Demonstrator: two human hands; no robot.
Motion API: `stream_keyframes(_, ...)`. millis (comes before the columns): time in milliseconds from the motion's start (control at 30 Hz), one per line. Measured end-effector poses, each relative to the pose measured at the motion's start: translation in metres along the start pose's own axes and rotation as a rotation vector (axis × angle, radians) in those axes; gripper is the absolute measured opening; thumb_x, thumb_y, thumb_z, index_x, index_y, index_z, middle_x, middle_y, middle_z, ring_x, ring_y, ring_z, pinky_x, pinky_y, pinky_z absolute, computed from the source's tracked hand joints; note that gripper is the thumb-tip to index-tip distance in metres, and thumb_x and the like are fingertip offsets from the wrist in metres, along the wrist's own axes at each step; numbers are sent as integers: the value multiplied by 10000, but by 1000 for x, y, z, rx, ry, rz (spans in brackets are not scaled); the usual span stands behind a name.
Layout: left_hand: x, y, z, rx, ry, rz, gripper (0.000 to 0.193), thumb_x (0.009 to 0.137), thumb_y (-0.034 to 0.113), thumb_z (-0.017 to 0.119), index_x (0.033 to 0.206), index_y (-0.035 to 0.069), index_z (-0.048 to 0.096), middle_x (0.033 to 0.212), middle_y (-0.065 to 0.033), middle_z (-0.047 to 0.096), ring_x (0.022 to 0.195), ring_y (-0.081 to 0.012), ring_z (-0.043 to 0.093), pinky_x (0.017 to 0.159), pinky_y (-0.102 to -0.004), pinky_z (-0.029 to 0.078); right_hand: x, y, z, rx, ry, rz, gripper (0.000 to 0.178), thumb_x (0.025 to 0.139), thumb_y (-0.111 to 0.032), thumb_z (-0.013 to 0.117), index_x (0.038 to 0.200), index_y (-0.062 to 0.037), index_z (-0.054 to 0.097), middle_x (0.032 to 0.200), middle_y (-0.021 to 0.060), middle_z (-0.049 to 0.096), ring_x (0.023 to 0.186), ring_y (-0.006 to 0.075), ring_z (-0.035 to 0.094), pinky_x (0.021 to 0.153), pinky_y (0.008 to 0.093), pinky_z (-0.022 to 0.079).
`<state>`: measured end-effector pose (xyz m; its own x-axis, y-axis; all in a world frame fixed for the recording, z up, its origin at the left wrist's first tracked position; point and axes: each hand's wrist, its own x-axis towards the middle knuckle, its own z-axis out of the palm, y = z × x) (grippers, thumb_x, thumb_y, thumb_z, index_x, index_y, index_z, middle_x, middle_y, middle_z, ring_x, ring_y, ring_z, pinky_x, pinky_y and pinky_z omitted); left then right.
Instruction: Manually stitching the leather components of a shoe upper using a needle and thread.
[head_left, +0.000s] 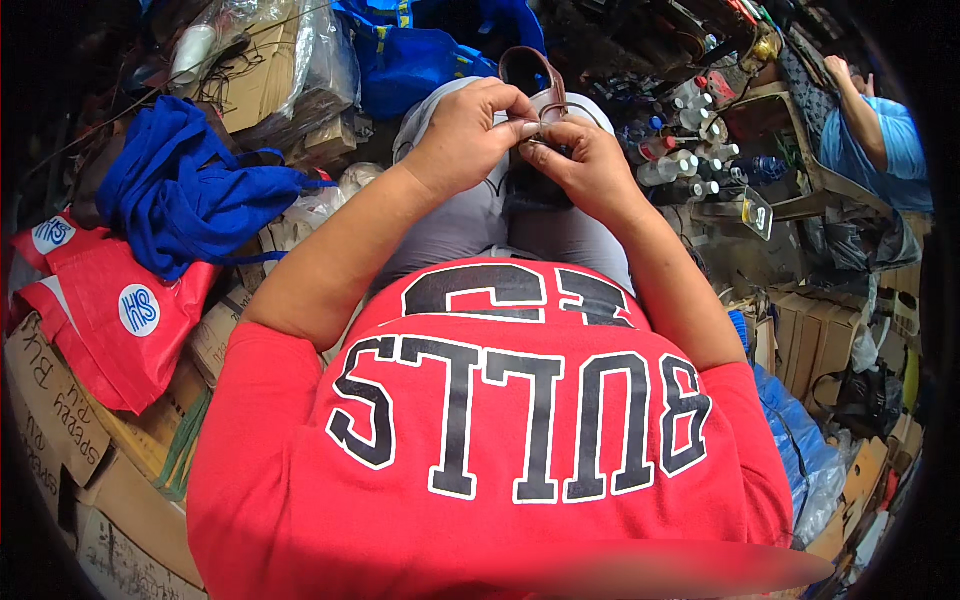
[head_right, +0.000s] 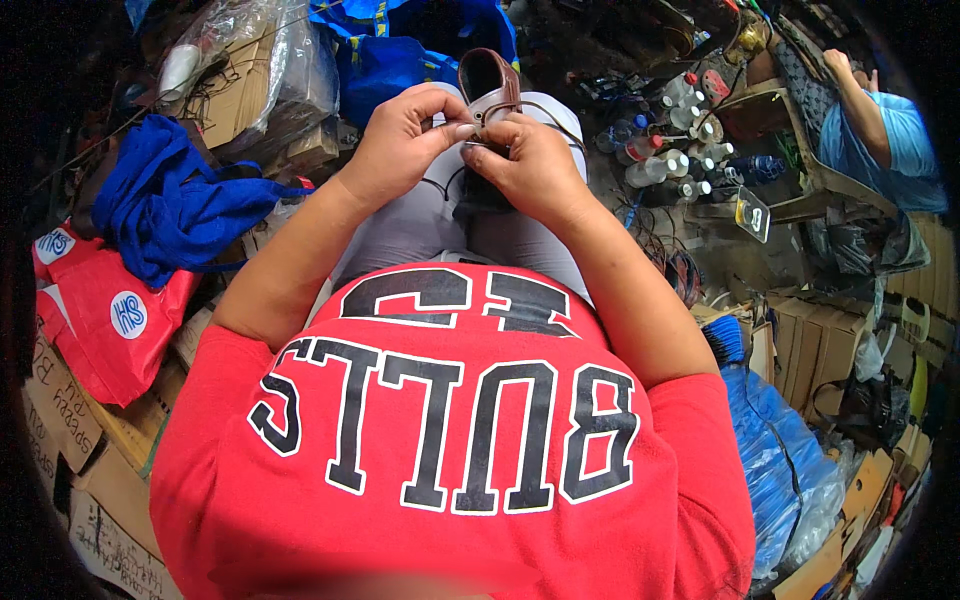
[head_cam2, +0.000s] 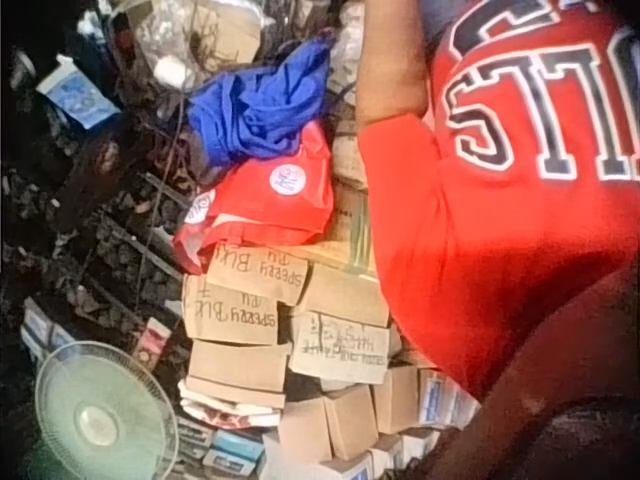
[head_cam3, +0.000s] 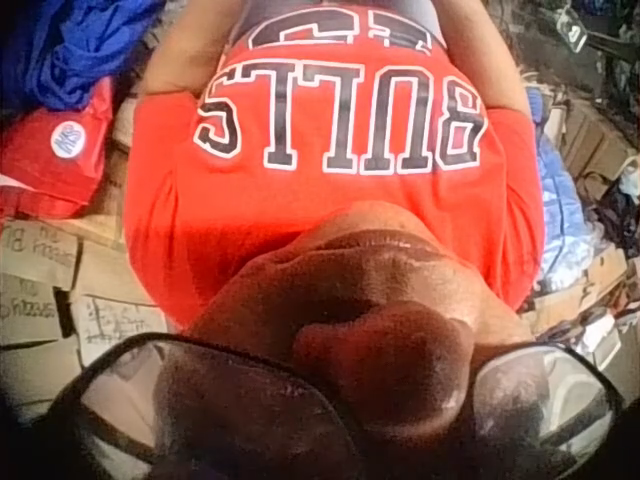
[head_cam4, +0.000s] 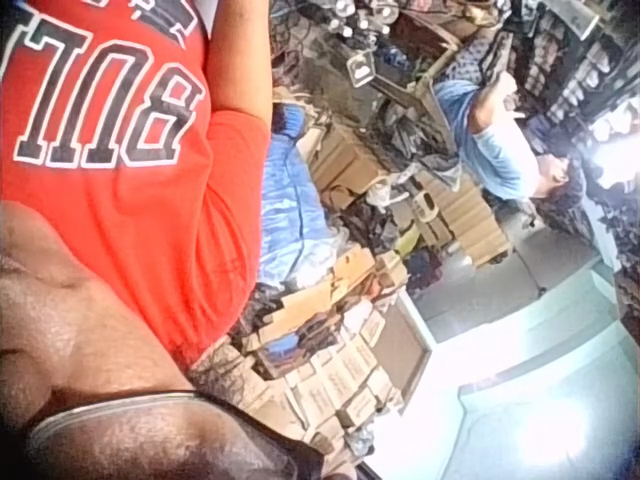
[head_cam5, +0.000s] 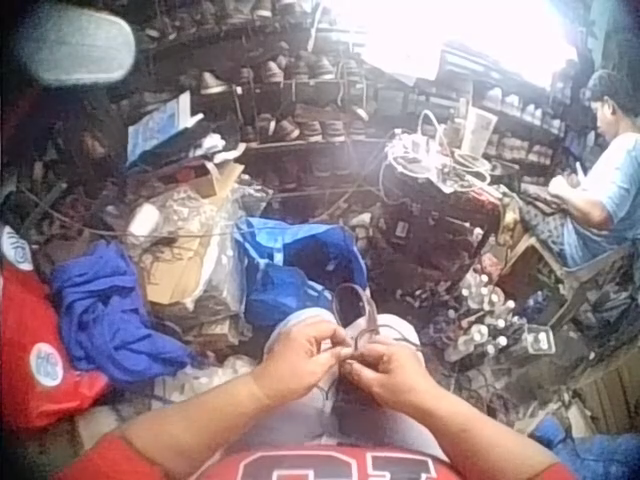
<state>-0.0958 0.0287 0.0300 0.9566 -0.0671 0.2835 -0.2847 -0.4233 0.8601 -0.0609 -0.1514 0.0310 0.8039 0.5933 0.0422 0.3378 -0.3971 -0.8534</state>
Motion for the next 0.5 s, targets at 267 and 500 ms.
stream_keyframes(267, 12, -6, -9, -348, -71, -291, 66, 789, 82, 656, 795, 17, 654, 744, 5, 618, 729, -62, 542, 708, -222, 428, -8, -6, -7, -228, 227, -236, 335, 673, -255, 798, 908, -59, 660, 926, 81, 598, 799, 251, 595, 717, 340, 487)
stream_keyframes(500, 7, 4, -4, -553, -95, -425, 69, 770, 110, 672, 761, 42, 663, 708, 1, 608, 557, -18, 437, 514, -171, 321, -10, -18, -8, -358, 213, -320, 431, 602, -260, 833, 892, -80, 570, 840, 88, 591, 746, 269, 597, 655, 352, 484)
